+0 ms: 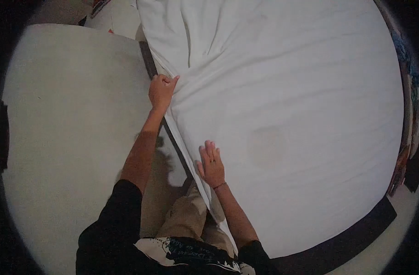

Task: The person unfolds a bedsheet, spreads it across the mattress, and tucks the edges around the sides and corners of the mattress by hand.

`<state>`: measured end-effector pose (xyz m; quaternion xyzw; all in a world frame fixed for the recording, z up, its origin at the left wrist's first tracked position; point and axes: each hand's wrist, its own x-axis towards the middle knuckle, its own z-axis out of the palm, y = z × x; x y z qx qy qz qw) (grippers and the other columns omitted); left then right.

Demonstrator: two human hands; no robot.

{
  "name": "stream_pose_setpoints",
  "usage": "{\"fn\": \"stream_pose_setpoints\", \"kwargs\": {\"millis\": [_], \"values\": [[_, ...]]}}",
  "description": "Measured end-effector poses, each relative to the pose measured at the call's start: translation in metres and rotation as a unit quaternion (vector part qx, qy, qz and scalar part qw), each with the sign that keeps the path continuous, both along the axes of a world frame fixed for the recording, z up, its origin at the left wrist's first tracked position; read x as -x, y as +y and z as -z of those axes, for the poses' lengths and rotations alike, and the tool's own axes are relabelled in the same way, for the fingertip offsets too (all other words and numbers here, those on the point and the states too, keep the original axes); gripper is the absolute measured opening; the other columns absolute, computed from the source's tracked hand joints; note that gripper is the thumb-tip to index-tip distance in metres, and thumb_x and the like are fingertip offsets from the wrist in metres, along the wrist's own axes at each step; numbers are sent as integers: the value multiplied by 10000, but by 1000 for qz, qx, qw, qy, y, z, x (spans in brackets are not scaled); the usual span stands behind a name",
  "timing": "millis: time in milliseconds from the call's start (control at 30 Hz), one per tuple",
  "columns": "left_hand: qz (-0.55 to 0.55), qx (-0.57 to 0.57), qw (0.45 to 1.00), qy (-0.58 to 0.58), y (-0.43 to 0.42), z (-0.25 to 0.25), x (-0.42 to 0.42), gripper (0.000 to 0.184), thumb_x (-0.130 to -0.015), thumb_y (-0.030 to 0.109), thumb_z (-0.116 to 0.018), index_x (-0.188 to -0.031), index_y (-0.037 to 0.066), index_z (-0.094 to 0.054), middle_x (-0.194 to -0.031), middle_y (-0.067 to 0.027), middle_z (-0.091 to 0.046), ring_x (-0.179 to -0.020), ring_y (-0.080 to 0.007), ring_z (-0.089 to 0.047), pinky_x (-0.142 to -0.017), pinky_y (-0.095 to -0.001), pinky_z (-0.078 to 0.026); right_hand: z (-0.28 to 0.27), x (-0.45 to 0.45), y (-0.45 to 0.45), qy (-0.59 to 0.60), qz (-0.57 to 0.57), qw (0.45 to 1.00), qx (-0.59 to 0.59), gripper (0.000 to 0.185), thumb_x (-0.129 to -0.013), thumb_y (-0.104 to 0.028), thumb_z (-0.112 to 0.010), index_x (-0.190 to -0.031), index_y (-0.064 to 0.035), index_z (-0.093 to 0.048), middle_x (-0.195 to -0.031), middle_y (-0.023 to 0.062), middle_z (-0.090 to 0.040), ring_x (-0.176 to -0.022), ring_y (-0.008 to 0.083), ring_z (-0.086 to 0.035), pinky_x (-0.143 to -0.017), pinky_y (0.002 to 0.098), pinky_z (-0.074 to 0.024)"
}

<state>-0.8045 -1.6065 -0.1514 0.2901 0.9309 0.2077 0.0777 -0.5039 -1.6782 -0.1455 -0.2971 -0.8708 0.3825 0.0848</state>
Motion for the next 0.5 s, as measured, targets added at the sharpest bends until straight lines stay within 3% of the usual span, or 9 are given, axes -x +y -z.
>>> {"fn": "stream_pose_setpoints", "kwargs": {"millis": [167, 267, 367, 433, 467, 500], "values": [[69, 27, 995, -68, -3, -76, 8, 359, -756, 377, -685, -754, 35, -575, -788, -112, -530, -724, -293, -549, -670, -379, -450, -75, 48, 50, -9, 87, 994, -66, 609, -818, -202, -581, -1337, -6, -328, -1432, 232, -228, -1336, 376, -205, -1080, 498, -174], [92, -19, 993, -72, -17, -92, 17, 265, -798, 246, -652, -729, 4, -570, -694, -109, -543, -638, -211, -543, -631, -344, -446, -89, 66, 90, 26, 130, 987, -94, 604, -828, -227, -569, -1335, -2, -329, -1442, 231, -203, -1344, 377, -177, -1085, 505, -141], [-20, -139, 987, -79, -50, -117, 39, 228, -847, 239, -583, -816, 14, -580, -759, -115, -577, -729, -264, -577, -673, -364, -452, -112, 72, 115, 39, 190, 974, -115, 604, -841, -255, -560, -1337, -2, -326, -1448, 231, -186, -1346, 383, -162, -1083, 516, -129], [-134, -141, 974, -117, -76, -167, 69, 216, -881, 236, -534, -840, 28, -576, -768, -97, -600, -723, -215, -603, -658, -364, -458, -127, 68, 119, 40, 216, 965, -140, 612, -844, -270, -560, -1340, -1, -322, -1449, 233, -182, -1347, 387, -155, -1080, 523, -131], [-137, -96, 985, -48, -79, -131, 108, 231, -895, 240, -512, -829, 25, -564, -767, -96, -605, -705, -196, -615, -627, -355, -465, -88, 85, 130, 22, 205, 967, -150, 621, -842, -276, -563, -1342, 0, -318, -1451, 236, -170, -1349, 387, -148, -1080, 522, -130], [-132, -43, 990, 28, -75, -137, 130, 248, -910, 244, -489, -818, 22, -552, -766, -95, -610, -686, -176, -628, -596, -345, -471, -88, 87, 136, 8, 201, 968, -151, 629, -841, -282, -566, -1344, 1, -315, -1453, 239, -159, -1351, 388, -140, -1080, 522, -130]]}}
